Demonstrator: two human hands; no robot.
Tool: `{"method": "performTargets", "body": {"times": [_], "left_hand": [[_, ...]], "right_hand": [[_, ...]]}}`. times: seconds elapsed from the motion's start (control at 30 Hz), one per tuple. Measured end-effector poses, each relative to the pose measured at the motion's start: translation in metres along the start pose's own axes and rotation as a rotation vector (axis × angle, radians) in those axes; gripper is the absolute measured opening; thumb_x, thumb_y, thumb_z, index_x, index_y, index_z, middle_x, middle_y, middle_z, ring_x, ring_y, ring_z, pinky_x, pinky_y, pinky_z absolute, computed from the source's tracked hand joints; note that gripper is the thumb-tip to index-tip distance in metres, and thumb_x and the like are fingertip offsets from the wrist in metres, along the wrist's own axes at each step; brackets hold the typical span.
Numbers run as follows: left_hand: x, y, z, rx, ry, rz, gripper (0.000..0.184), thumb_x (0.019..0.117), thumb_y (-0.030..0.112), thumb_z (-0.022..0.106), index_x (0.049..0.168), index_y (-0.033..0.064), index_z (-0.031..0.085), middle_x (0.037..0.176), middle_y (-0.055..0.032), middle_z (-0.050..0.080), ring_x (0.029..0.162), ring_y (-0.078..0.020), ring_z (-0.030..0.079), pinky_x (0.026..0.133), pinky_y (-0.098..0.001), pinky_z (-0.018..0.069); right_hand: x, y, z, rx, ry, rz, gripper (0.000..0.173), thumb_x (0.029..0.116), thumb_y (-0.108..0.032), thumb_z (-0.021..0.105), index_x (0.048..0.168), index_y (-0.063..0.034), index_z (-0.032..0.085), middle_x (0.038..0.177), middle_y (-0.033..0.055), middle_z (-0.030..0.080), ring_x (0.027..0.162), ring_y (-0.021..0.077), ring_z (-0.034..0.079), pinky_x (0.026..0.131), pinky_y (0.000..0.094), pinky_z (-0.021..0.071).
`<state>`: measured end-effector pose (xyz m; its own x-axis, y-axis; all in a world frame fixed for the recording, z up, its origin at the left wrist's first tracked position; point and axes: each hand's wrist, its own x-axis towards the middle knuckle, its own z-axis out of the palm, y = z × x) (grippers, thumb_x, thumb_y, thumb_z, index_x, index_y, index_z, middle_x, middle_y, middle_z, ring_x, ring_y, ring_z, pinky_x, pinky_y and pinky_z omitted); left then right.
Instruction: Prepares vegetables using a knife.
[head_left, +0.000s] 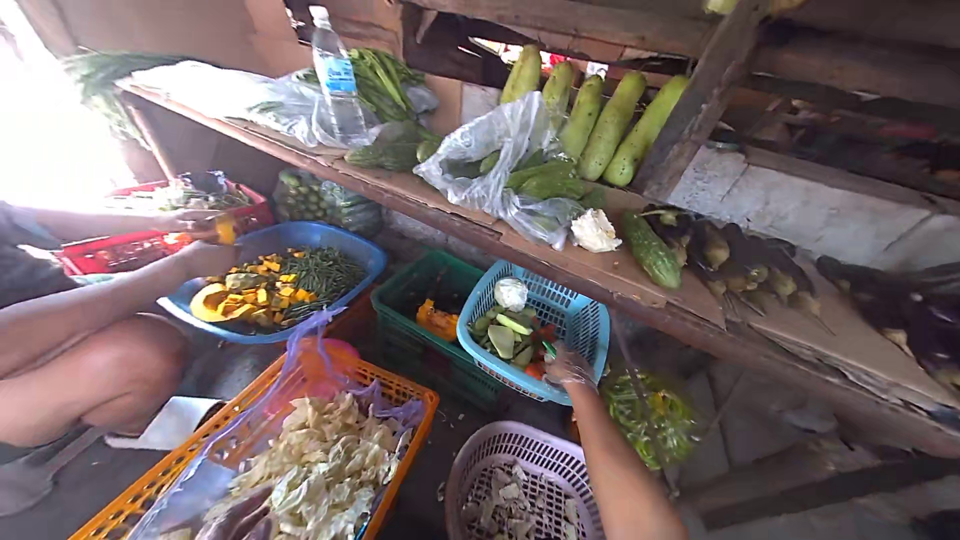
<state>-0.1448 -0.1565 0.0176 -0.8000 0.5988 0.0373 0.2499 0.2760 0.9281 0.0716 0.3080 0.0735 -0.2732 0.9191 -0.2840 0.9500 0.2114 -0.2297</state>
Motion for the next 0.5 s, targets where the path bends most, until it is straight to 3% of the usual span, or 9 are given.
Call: {"method": "performTargets", "body": {"times": [0.13,0.27,0.33,0.4,0.43,0.47,0.5], "left_hand": [[-0.001,0.015,0.012,-0.01,-0.012,0.067,0.046,0.0978,0.007,0.053,0.137,-0.017,0.047,0.139,-0.0381,0.05,0.123,-0.0386,0.059,0.106,-0.0424,0.0478],[-0.004,0.015,0.017,-0.06,-0.047,0.066,0.043,0.0971,0.006,0.054,0.134,-0.0169,0.05,0.137,-0.0372,0.051,0.121,-0.0372,0.06,0.104,-0.0424,0.0498],[-0.006,0.017,0.022,-0.116,-0.071,0.028,0.044,0.0976,0.006,0.054,0.135,-0.0172,0.048,0.139,-0.0364,0.051,0.122,-0.0352,0.06,0.104,-0.0413,0.0496],[-0.005,0.014,0.03,-0.164,-0.112,0.021,0.049,0.0964,0.008,0.056,0.139,-0.0142,0.047,0.141,-0.0339,0.049,0.123,-0.0335,0.059,0.103,-0.0413,0.0502],[-0.003,0.016,0.035,-0.19,-0.139,0.027,0.052,0.0957,0.011,0.058,0.141,-0.0118,0.046,0.143,-0.032,0.049,0.124,-0.0337,0.059,0.103,-0.0429,0.0507],[-0.001,0.022,0.043,-0.221,-0.17,0.052,0.056,0.0949,0.014,0.06,0.143,-0.0096,0.045,0.143,-0.0296,0.049,0.124,-0.0322,0.059,0.102,-0.0429,0.0514],[0.003,0.031,0.054,-0.256,-0.204,0.092,0.06,0.0936,0.02,0.062,0.145,-0.0074,0.045,0.143,-0.0265,0.051,0.123,-0.029,0.061,0.1,-0.0412,0.0529]], "right_hand": [[-0.006,-0.004,0.0,0.003,0.031,0.039,0.07,0.0938,-0.03,0.068,0.153,-0.0078,0.039,0.145,0.0202,0.054,0.133,0.0364,0.054,0.107,0.058,0.0437],[-0.015,0.001,-0.004,0.251,0.212,0.038,0.061,0.0934,-0.031,0.067,0.148,-0.0131,0.048,0.135,0.0196,0.062,0.123,0.0376,0.061,0.1,0.0591,0.048],[-0.039,0.003,-0.01,0.393,0.342,-0.033,0.059,0.0933,-0.032,0.07,0.146,-0.0144,0.051,0.129,0.0203,0.065,0.117,0.0393,0.064,0.095,0.0609,0.0494],[-0.079,0.008,-0.007,0.594,0.431,-0.186,0.06,0.0898,-0.027,0.074,0.143,-0.0091,0.052,0.126,0.0222,0.065,0.114,0.0382,0.064,0.095,0.0599,0.0497],[-0.104,0.01,-0.002,0.724,0.415,-0.252,0.061,0.0898,-0.022,0.073,0.144,-0.0052,0.051,0.129,0.0228,0.063,0.118,0.0352,0.062,0.099,0.0559,0.0485],[-0.13,0.011,0.006,0.879,0.366,-0.297,0.058,0.0908,-0.015,0.07,0.144,-0.0018,0.05,0.134,0.0204,0.06,0.123,0.0279,0.059,0.104,0.047,0.0473],[-0.153,0.012,0.018,1.054,0.305,-0.315,0.053,0.0918,-0.009,0.065,0.142,0.0004,0.05,0.131,0.0148,0.061,0.119,0.017,0.059,0.101,0.035,0.049]]}}
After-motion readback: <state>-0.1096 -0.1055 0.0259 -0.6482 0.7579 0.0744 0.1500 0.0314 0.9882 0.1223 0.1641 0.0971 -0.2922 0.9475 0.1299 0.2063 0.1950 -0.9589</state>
